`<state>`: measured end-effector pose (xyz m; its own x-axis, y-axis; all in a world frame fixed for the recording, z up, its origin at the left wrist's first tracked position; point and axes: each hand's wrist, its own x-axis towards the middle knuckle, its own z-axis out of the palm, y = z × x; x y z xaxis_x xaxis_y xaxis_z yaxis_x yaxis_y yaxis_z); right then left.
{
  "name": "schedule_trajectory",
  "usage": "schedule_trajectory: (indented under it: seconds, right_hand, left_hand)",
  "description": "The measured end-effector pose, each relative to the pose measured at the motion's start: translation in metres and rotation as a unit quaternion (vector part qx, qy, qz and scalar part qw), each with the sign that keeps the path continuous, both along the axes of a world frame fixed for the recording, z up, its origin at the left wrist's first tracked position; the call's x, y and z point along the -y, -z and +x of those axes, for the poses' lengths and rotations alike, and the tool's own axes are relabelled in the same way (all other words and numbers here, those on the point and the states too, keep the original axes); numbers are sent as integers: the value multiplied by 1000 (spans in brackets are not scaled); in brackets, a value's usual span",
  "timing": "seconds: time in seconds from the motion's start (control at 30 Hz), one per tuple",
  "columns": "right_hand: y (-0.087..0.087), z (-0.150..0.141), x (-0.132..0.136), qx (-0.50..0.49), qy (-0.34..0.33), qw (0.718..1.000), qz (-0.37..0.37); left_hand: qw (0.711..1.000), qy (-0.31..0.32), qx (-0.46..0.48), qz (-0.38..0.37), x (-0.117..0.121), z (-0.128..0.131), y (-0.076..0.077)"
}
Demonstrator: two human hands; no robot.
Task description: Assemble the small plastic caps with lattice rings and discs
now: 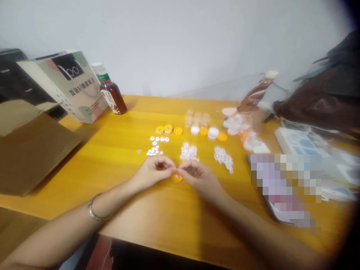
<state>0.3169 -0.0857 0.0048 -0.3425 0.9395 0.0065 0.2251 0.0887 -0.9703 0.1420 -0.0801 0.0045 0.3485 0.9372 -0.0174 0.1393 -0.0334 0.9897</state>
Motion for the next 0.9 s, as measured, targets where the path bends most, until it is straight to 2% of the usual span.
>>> schedule_trajectory:
  seconds: [0.1,0.17,0.27,0.37,0.47,0.73,0.8,0.9]
  right_hand:
    - [4,2,-2,-19,-3,1000,-15]
    - [6,3,-4,-40,-7,999,-34]
    - [8,4,-6,-52,-6,997,-49]
    - [9,4,-6,-43,-12,997,-56]
    - [9,5,-6,-32,-29,998,-55]
    - [12,7,-4,1,-34,999,-19]
    - [15,9,-2,28,-28,999,23]
    - [22,11,1,79,-37,986,145]
  left_hand:
    - [997,10,-46,62,0,-1,0]
    - [984,15,-91,152,0,-4,1]
    - [941,23,-154,300,-1,-7,2]
    - [904,37,-203,375,-1,-8,4]
    - [887,42,-219,404,-1,-6,6]
    - [893,49,-209,396,-2,-7,9]
    - [895,54,-216,387,-3,-9,10]
    - [892,73,-241,375,-4,-12,10]
